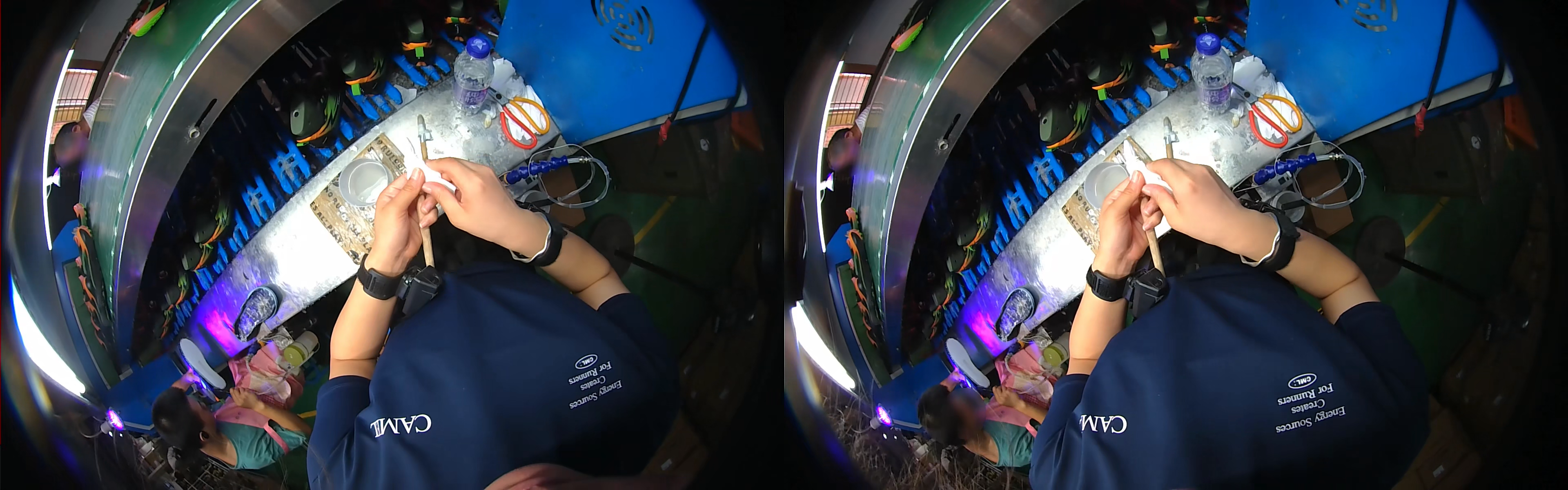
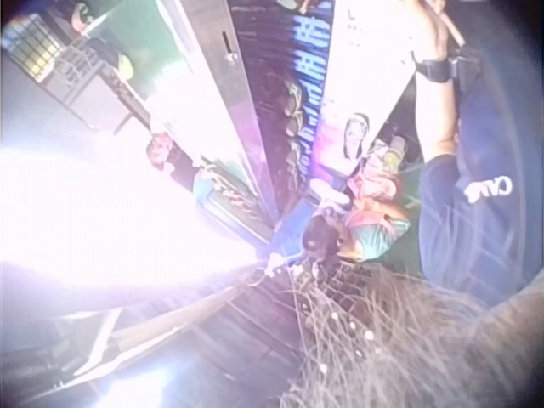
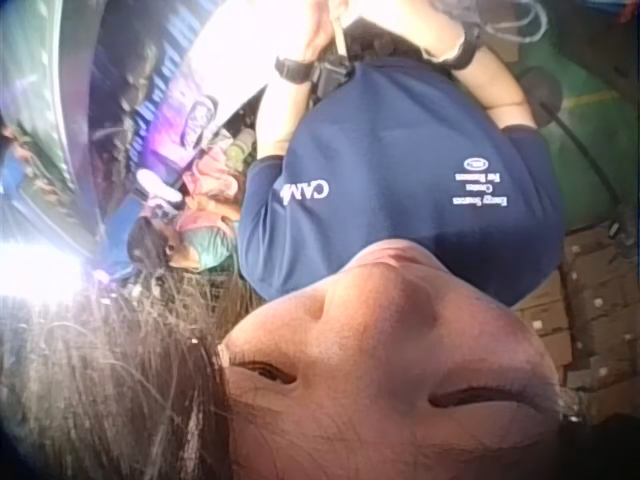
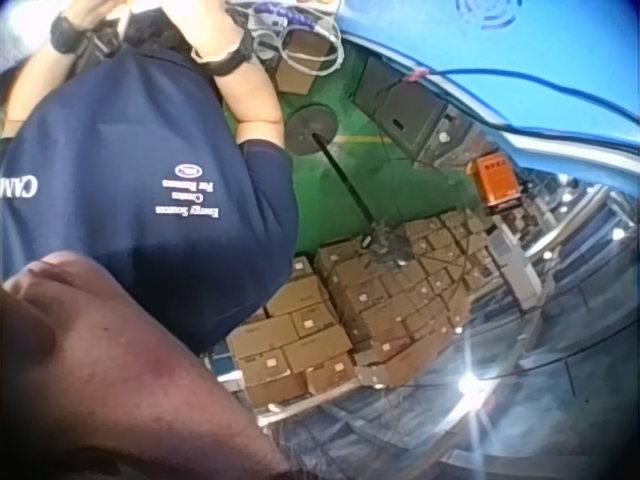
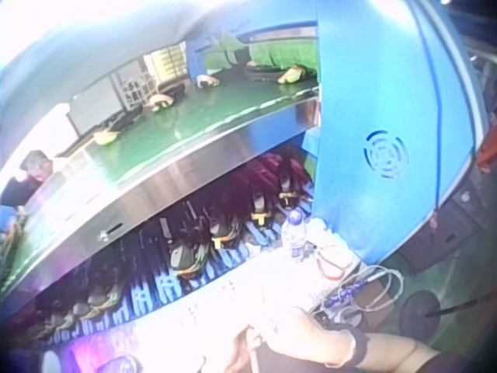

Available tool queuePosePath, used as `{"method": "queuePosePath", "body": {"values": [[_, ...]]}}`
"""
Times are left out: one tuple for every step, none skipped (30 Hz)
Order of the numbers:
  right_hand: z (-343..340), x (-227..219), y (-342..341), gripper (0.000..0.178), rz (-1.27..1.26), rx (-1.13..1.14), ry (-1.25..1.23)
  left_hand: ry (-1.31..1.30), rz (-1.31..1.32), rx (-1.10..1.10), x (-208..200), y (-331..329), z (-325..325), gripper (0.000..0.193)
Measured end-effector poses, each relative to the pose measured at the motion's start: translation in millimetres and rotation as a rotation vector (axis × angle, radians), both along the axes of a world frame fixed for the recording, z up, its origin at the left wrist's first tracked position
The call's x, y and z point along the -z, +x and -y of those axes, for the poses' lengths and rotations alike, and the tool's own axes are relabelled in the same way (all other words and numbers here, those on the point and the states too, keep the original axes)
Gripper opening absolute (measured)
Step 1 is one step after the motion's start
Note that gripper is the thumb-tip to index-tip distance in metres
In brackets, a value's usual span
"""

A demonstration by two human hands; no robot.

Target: Applying adhesive to the edges of shoe soles using a brush, placing completed soles on a conveyor belt, and trimming materials with scissors.

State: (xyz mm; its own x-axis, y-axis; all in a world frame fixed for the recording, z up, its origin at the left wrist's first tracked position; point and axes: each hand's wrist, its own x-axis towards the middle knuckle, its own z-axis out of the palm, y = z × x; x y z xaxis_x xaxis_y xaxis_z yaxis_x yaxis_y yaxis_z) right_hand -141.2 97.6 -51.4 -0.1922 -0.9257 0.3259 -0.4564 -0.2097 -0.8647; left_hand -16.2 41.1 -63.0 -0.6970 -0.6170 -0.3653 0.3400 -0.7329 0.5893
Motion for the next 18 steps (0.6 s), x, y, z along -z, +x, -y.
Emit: {"method": "queuePosePath", "body": {"values": [[0.7, 3.1, 0.6, 0.019, -0.124, 0.058, -0.012, 0.002, 0.000, -0.002, 0.5, -0.5, -0.5, 0.016], [1.1, 5.2, 1.1, 0.018, -0.248, 0.115, -0.023, 0.046, -0.021, -0.028, 1.1, -1.6, -1.6, 0.016], [1.3, 6.3, 2.3, 0.018, -0.248, 0.112, -0.023, 0.090, -0.042, -0.056, 1.6, -2.7, -2.8, 0.015], [1.2, 6.9, 3.7, 0.016, -0.283, 0.125, -0.022, 0.090, -0.043, -0.060, 2.2, -5.2, -5.0, 0.015], [1.4, 7.7, 4.8, 0.015, -0.318, 0.137, -0.022, 0.028, 0.058, -0.131, 2.8, -8.4, -7.9, 0.014], [1.7, 8.7, 5.4, 0.015, -0.318, 0.135, -0.023, -0.035, 0.160, -0.201, 2.6, -10.0, -9.3, 0.013], [2.1, 9.7, 5.9, 0.014, -0.303, 0.140, -0.024, -0.006, 0.176, -0.245, 8.9, -7.4, -9.8, 0.011], [2.4, 9.9, 6.2, 0.013, -0.288, 0.144, -0.026, -0.007, 0.177, -0.248, 12.4, -4.8, -9.7, 0.011], [2.1, 9.7, 7.0, 0.013, -0.287, 0.144, -0.026, -0.017, 0.160, -0.211, 15.0, -3.0, -8.7, 0.011], [0.8, 9.0, 8.8, 0.012, -0.315, 0.148, -0.021, -0.028, 0.143, -0.174, 16.3, -2.2, -8.3, 0.011], [-0.7, 8.4, 10.0, 0.011, -0.343, 0.152, -0.015, -0.028, 0.143, -0.174, 16.1, -2.5, -9.0, 0.011], [-2.3, 8.2, 10.6, 0.011, -0.342, 0.153, -0.015, -0.013, 0.154, -0.188, 13.7, -3.4, -10.3, 0.012], [-3.9, 8.1, 10.7, 0.010, -0.370, 0.133, -0.019, 0.002, 0.164, -0.202, 12.4, -3.8, -11.6, 0.014], [-5.3, 8.2, 10.2, 0.010, -0.398, 0.115, -0.023, 0.002, 0.164, -0.200, 13.6, -2.1, -12.4, 0.014], [-7.2, 9.6, 9.2, 0.011, -0.403, 0.091, -0.018, -0.010, 0.164, -0.165, 15.8, 0.9, -13.2, 0.015], [-9.2, 9.5, 9.1, 0.011, -0.404, 0.095, -0.016, -0.022, 0.164, -0.129, 16.7, 2.0, -14.3, 0.016], [-11.5, 9.1, 9.5, 0.010, -0.411, 0.064, -0.054, -0.041, 0.190, -0.117, 16.4, 0.6, -15.7, 0.017], [-13.8, 9.1, 9.3, 0.009, -0.419, 0.029, -0.093, -0.040, 0.188, -0.115, 16.7, -0.6, -16.4, 0.017]]}}
